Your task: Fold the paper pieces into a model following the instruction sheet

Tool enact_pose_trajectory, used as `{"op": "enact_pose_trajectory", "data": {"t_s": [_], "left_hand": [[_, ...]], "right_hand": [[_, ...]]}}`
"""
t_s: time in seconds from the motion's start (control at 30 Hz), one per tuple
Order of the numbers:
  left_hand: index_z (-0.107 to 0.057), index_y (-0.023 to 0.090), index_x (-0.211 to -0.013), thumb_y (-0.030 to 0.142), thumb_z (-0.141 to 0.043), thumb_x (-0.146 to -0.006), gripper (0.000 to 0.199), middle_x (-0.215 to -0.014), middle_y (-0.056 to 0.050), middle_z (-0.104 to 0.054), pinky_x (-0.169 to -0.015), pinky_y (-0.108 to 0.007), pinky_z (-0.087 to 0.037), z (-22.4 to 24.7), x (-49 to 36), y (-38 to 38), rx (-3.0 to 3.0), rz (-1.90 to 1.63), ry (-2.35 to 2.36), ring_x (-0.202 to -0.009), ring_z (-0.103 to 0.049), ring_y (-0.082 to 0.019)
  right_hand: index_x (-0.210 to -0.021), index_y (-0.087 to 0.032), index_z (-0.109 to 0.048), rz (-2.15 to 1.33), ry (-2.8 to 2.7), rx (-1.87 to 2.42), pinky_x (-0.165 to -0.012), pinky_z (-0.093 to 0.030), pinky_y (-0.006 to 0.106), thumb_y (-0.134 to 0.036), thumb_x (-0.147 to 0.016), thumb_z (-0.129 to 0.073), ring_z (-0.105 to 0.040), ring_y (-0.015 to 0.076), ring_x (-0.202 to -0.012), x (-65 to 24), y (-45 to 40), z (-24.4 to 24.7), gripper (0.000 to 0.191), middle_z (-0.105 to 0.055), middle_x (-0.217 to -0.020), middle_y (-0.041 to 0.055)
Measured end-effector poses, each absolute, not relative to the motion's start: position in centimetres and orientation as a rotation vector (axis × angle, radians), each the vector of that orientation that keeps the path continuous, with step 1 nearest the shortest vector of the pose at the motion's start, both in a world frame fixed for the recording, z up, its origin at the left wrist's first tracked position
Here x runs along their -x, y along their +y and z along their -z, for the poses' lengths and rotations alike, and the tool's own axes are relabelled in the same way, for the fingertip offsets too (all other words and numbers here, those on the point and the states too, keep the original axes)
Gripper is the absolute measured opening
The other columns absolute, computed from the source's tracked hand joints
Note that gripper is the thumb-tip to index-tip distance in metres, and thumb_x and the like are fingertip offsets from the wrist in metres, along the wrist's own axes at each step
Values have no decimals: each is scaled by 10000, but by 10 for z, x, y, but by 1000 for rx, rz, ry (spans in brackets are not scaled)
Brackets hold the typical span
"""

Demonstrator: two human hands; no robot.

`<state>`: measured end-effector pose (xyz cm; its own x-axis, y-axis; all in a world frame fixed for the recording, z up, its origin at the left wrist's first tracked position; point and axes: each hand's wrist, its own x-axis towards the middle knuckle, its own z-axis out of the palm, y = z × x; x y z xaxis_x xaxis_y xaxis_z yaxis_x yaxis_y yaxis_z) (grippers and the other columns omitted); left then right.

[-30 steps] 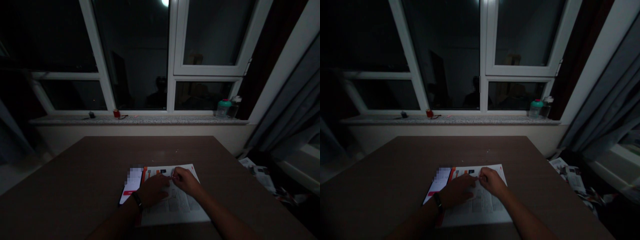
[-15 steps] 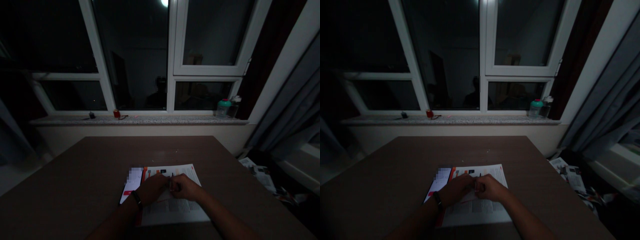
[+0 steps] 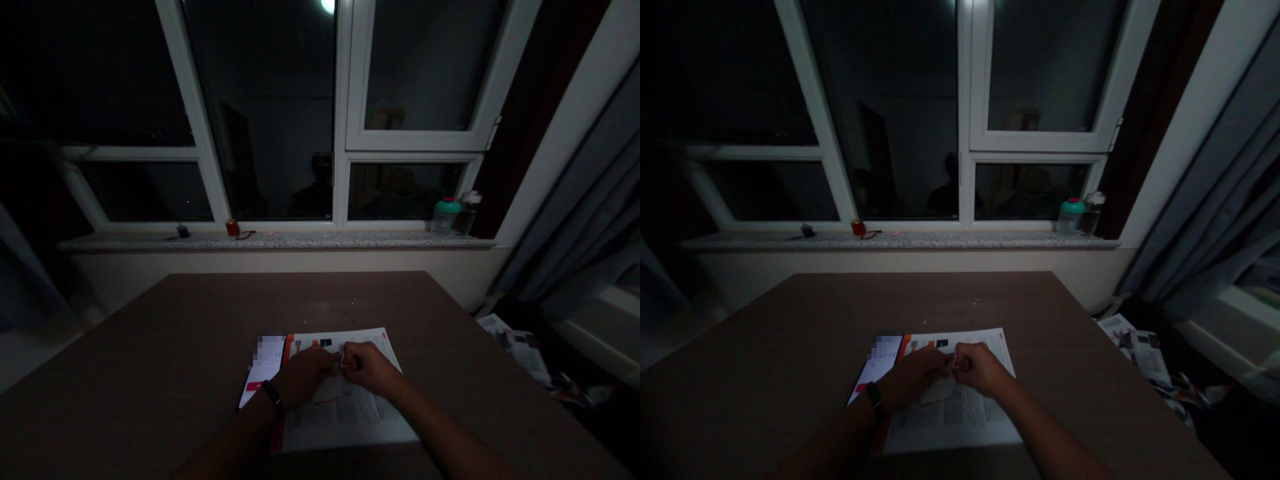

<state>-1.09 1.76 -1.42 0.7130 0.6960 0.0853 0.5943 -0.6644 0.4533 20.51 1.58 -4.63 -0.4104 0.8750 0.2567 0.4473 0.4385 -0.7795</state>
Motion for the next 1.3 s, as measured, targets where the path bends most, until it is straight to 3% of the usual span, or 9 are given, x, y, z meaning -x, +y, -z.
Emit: {"op": "enact_pose_trajectory", "data": {"t_s": [0.23,0.4,0.83,1.03,1.3], "left_hand": [[-602,227,-990,140,-542,-887,148,-1022,-21,-639,-871,-297,-412,14,10,18,-2554,-365,943,-975,-578,-194],[-593,253,-1060,135,-658,-791,301,-1112,-12,-637,-912,-315,-403,14,11,16,-2531,-378,955,-1054,-560,-211],[-611,219,-969,142,-727,-766,245,-1189,-33,-636,-972,-366,-404,9,10,14,-2522,-335,969,-1114,-553,-236],[-618,216,-930,134,-689,-796,172,-1150,-21,-649,-981,-373,-398,9,9,13,-2529,-366,983,-1093,-568,-225],[-597,227,-983,139,-700,-798,229,-1187,-9,-629,-998,-361,-381,20,10,17,-2541,-388,945,-1116,-553,-217]], "right_hand": [[-615,-174,-520,-995,-2058,992,-502,-316,170,-78,-630,-669,-462,82,-550,-206,12,47,178,-529,-623,-69],[-624,-173,-530,-997,-2125,952,-495,-304,169,-92,-644,-679,-434,73,-530,-207,9,44,171,-497,-603,-78],[-693,-196,-515,-548,-2066,1089,-585,-329,191,-56,-711,-573,-503,107,-625,-208,26,46,152,-533,-664,-46],[-681,-198,-509,-548,-2110,1039,-572,-320,192,-64,-713,-564,-482,102,-600,-210,23,44,148,-502,-642,-53],[-657,-190,-518,-738,-2172,905,-532,-319,174,-52,-651,-607,-476,83,-566,-208,10,41,165,-523,-635,-67]]}}
